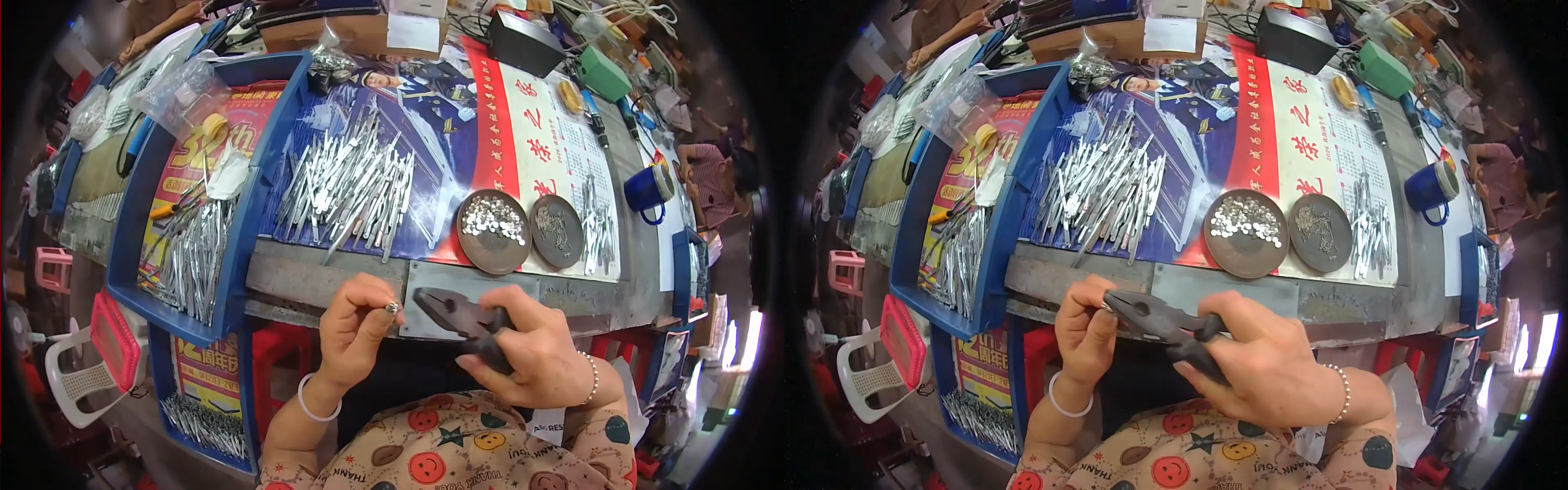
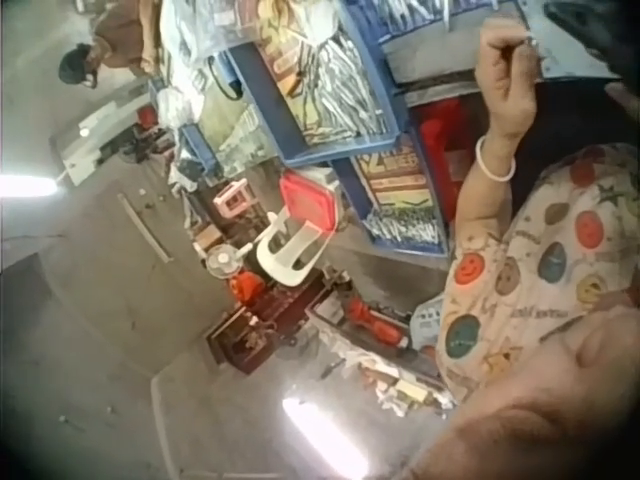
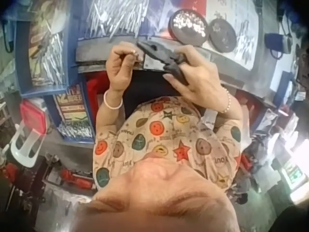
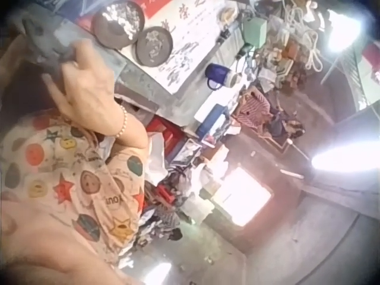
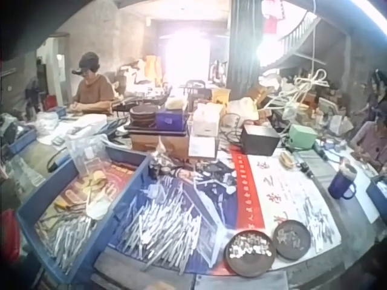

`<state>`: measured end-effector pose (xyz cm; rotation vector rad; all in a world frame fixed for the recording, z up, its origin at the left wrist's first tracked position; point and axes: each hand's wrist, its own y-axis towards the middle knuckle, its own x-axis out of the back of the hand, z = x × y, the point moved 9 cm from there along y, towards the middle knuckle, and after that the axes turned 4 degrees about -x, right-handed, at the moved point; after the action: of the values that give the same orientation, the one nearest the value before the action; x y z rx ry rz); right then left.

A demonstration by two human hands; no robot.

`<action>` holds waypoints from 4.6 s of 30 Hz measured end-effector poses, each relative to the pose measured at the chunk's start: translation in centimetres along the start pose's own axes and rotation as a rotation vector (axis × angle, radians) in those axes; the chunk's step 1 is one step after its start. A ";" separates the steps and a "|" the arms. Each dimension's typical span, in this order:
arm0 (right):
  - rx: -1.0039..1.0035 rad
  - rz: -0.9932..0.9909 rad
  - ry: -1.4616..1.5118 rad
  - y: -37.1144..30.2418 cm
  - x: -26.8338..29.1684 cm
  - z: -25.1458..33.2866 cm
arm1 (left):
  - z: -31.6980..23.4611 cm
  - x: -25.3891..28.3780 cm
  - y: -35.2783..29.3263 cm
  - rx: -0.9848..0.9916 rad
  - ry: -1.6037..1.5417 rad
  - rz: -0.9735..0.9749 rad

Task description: Assembling small metal components using pliers at a workshop workbench.

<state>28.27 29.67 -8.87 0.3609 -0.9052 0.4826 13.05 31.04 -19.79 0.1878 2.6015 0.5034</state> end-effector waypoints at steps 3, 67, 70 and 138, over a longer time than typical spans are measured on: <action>-0.012 0.024 -0.042 -1.7 -0.8 -1.0 | 0.5 -0.3 -1.3 0.184 -0.251 -0.108; -0.027 0.164 -0.090 -8.4 -6.3 -4.7 | 3.2 -2.4 -6.9 0.704 -0.011 -0.181; -0.020 0.149 -0.111 -8.3 -6.2 -4.5 | 3.2 -2.4 -6.8 0.700 -0.016 -0.190; -0.239 0.320 0.465 -12.9 -12.0 -4.0 | -8.8 1.9 2.7 -0.011 1.071 0.049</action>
<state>31.60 17.91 -22.22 -0.1185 -0.5563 0.7084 7.29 31.14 -12.39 -0.0535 3.6292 0.7888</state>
